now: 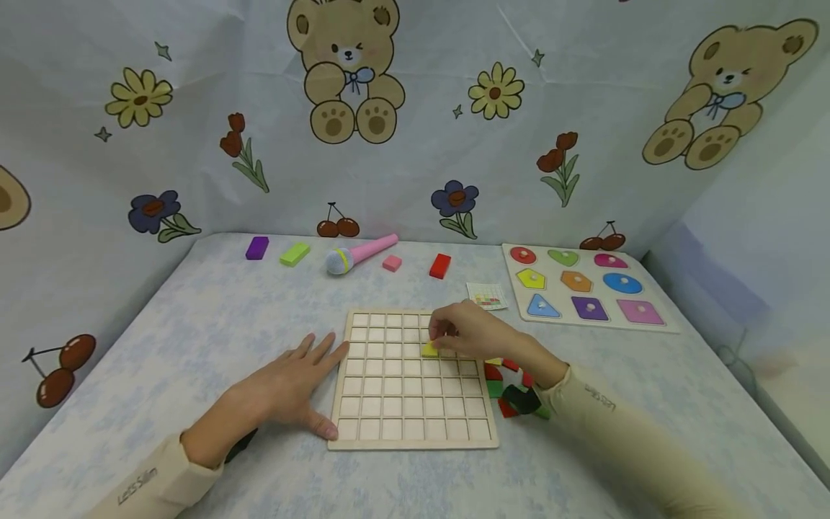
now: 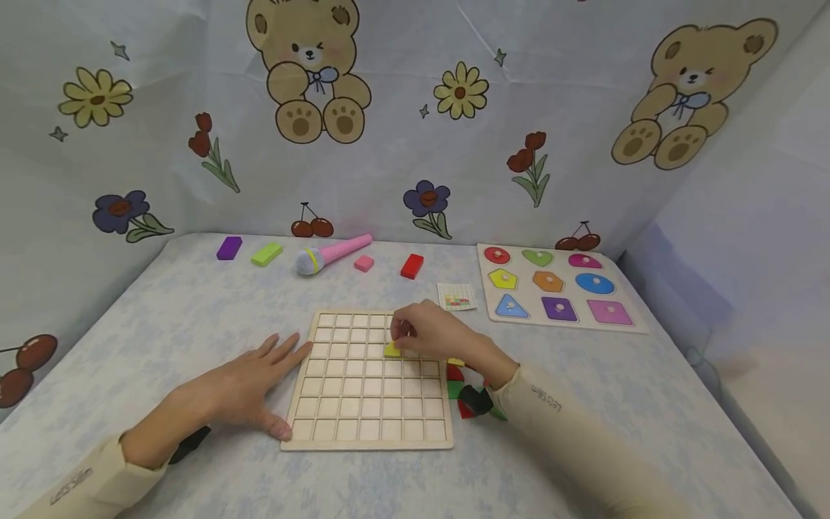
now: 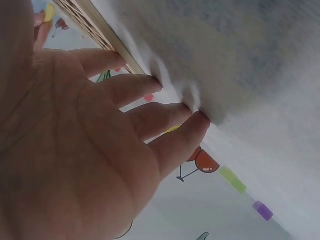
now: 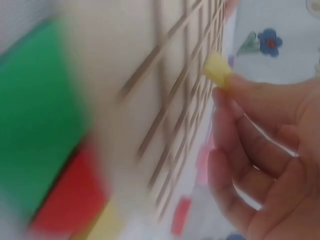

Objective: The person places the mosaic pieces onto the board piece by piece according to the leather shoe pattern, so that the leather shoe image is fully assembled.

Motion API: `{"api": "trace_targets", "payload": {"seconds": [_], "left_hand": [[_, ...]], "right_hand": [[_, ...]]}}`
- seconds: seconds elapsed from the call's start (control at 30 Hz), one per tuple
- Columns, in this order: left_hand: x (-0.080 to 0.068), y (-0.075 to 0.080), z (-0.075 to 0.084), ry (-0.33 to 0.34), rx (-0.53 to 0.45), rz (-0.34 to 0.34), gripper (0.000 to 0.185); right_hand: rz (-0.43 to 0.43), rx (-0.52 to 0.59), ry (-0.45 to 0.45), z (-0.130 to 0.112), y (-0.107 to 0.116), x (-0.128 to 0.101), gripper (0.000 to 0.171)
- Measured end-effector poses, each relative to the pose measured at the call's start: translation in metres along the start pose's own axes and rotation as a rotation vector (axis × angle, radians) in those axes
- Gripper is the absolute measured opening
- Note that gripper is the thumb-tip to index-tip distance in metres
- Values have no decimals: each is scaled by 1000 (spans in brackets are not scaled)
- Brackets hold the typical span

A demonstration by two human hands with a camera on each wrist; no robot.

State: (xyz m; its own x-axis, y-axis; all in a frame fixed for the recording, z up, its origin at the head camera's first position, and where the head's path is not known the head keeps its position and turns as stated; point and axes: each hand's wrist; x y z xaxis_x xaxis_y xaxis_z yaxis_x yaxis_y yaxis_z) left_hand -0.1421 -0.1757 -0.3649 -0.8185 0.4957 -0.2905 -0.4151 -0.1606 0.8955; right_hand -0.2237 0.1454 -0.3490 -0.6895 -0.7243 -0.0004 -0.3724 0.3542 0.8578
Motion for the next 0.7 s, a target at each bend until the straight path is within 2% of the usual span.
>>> {"api": "trace_targets", "payload": {"seconds": [0.13,0.3,0.47,0.7], "left_hand": [[0,0,0,-2,-2,9,129],[0,-1,-1,2,-3,13,130],[0,-1,-2,3,10,12,129],[-1,-1,-3,3,5,16,129]], "right_hand": [[-6,-9,27,-14,-11,23,8],[-32,36,38,-29,-25,42,8],[-46,45,21,-40,-36,52,9],[-11,-15,6,-47,-46,55,11]]}}
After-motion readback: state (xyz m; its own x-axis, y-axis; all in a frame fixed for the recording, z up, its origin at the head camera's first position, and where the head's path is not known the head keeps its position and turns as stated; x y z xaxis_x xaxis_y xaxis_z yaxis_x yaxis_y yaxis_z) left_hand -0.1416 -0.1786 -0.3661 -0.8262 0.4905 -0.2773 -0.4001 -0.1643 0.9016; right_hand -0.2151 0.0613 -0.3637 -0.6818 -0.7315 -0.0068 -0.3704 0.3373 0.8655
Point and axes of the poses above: each hand's wrist, its own x-axis towards the middle knuckle, its own y-axis out of the back of the hand, z = x × y
